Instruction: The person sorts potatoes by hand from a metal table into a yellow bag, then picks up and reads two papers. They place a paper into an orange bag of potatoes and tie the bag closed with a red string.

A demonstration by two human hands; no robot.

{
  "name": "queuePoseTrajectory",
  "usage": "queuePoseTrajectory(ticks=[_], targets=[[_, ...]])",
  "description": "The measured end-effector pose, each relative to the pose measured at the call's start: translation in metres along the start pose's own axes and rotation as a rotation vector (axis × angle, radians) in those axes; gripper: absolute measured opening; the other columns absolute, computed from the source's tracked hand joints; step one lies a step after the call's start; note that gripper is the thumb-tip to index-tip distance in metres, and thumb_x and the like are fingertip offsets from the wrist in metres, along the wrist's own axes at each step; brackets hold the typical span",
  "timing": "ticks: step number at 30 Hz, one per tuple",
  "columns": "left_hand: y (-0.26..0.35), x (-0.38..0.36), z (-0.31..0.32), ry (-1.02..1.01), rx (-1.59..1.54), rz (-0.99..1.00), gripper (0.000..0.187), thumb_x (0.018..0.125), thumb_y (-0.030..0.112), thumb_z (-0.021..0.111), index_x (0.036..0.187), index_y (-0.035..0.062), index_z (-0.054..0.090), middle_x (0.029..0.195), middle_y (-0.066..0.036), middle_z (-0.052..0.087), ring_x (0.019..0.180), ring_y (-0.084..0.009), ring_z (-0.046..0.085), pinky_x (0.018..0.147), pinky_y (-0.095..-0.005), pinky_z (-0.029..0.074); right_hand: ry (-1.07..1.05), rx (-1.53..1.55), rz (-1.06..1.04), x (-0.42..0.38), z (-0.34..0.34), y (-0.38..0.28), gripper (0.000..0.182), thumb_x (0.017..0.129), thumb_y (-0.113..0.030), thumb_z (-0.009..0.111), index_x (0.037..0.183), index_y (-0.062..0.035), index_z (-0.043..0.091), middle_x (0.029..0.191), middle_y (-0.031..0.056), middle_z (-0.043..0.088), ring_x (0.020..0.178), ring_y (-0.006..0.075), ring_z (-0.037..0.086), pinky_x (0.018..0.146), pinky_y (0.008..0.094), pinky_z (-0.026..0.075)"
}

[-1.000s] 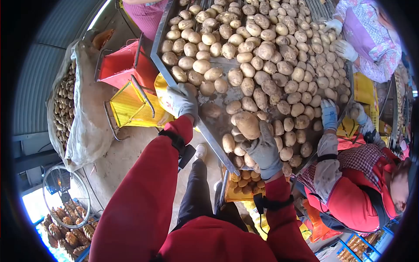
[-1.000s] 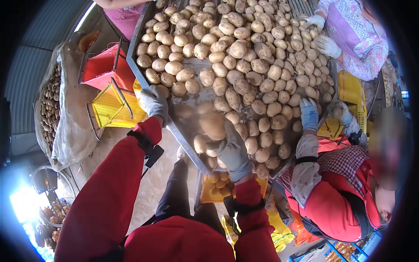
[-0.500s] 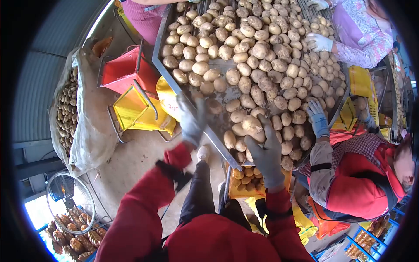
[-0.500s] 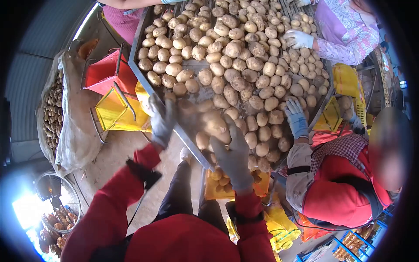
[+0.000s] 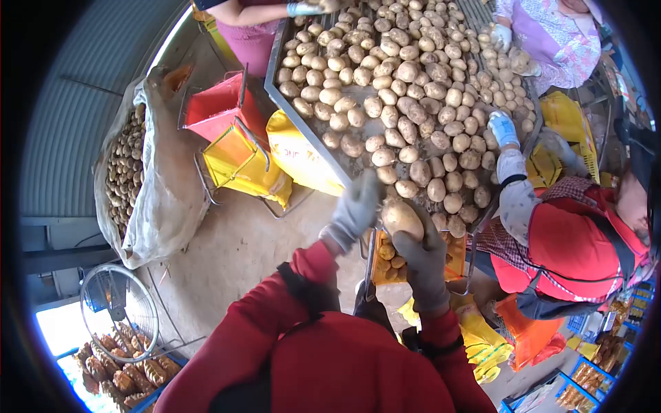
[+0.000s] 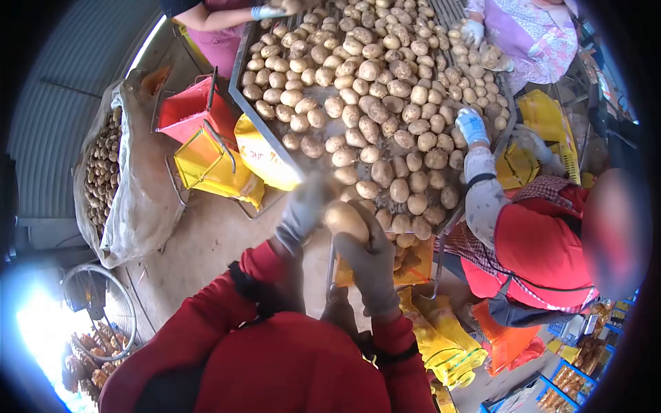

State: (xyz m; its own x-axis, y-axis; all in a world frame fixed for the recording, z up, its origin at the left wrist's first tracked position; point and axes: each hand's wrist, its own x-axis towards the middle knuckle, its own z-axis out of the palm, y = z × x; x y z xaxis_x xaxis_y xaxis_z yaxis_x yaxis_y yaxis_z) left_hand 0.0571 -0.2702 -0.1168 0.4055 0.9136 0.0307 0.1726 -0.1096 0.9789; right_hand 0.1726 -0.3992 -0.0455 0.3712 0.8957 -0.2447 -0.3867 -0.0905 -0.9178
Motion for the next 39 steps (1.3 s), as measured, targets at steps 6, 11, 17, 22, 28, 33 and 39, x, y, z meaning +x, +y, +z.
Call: queuePoseTrajectory(ticks=[6,11,17,22,28,33,39], targets=[[0.013,0.017,-0.083,-0.196,-0.230,-0.386,0.037,0.103,0.038,0.060,0.108,0.0020,0.066,0.084,-0.007,0.068,0.068,-0.0129,0.063,0.060,-0.0283,0.052,-0.024,-0.011,0.015,-0.004,0.043,-0.001,0.054,0.098,-0.018,0.063,0.146,0.0003,0.049,0.132,0.0123,0.063,0.102,0.0216,0.071,0.084,0.0310,0.059],[0.039,0.029,-0.134,-0.240,-0.059,0.351,0.023,0.097,0.018,0.069,0.114,0.0026,0.068,0.107,-0.007,0.070,0.097,-0.0176,0.067,0.087,-0.0325,0.056,-0.017,-0.423,-0.058,0.031,0.103,0.045,0.048,0.092,-0.007,0.070,0.137,-0.0013,0.055,0.112,0.0116,0.070,0.087,0.0204,0.071,0.071,0.0305,0.059],[-0.037,0.067,-0.179,-0.255,-0.265,-0.151,0.009,0.095,0.006,0.067,0.103,0.0025,0.068,0.100,-0.003,0.068,0.095,-0.0164,0.063,0.082,-0.0361,0.055,0.130,0.627,0.551,0.056,0.183,0.046,0.048,0.104,-0.049,0.055,0.122,-0.0052,0.060,0.080,0.0040,0.061,0.070,0.0151,0.062,0.057,0.0243,0.049],[-0.009,0.074,-0.219,-0.615,-0.500,-0.301,0.038,0.102,0.011,0.061,0.138,0.0018,0.057,0.123,-0.009,0.066,0.116,-0.0177,0.062,0.099,-0.0337,0.052,0.079,0.384,0.458,0.052,0.145,0.089,0.042,0.102,-0.039,0.061,0.129,-0.0069,0.057,0.074,0.0020,0.057,0.069,0.0120,0.059,0.056,0.0255,0.047],[-0.040,0.058,-0.187,-0.498,-0.534,-0.467,0.050,0.096,0.042,0.071,0.126,0.0036,0.059,0.102,-0.003,0.068,0.097,-0.0146,0.065,0.086,-0.0315,0.054,0.173,-0.357,0.330,0.085,0.163,0.066,0.042,0.113,-0.036,0.041,0.120,-0.0006,0.064,0.106,0.0076,0.070,0.071,0.0083,0.065,0.057,0.0269,0.054],[-0.003,0.080,-0.218,-0.650,-0.317,-0.476,0.043,0.104,0.042,0.059,0.118,0.0019,0.063,0.105,-0.003,0.066,0.097,-0.0131,0.063,0.085,-0.0280,0.052,0.011,-0.698,-0.117,0.111,0.181,0.054,0.031,0.107,-0.020,0.052,0.127,0.0021,0.060,0.102,0.0100,0.069,0.068,0.0078,0.063,0.058,0.0250,0.050],[-0.020,0.092,-0.271,-0.573,-0.646,-0.450,0.048,0.107,0.044,0.050,0.134,0.0051,0.060,0.126,-0.012,0.065,0.115,-0.0217,0.063,0.100,-0.0362,0.051,0.134,-0.324,0.195,0.156,0.112,0.062,0.028,0.107,-0.024,0.051,0.116,-0.0014,0.065,0.079,0.0025,0.064,0.070,0.0065,0.058,0.065,0.0247,0.046]])
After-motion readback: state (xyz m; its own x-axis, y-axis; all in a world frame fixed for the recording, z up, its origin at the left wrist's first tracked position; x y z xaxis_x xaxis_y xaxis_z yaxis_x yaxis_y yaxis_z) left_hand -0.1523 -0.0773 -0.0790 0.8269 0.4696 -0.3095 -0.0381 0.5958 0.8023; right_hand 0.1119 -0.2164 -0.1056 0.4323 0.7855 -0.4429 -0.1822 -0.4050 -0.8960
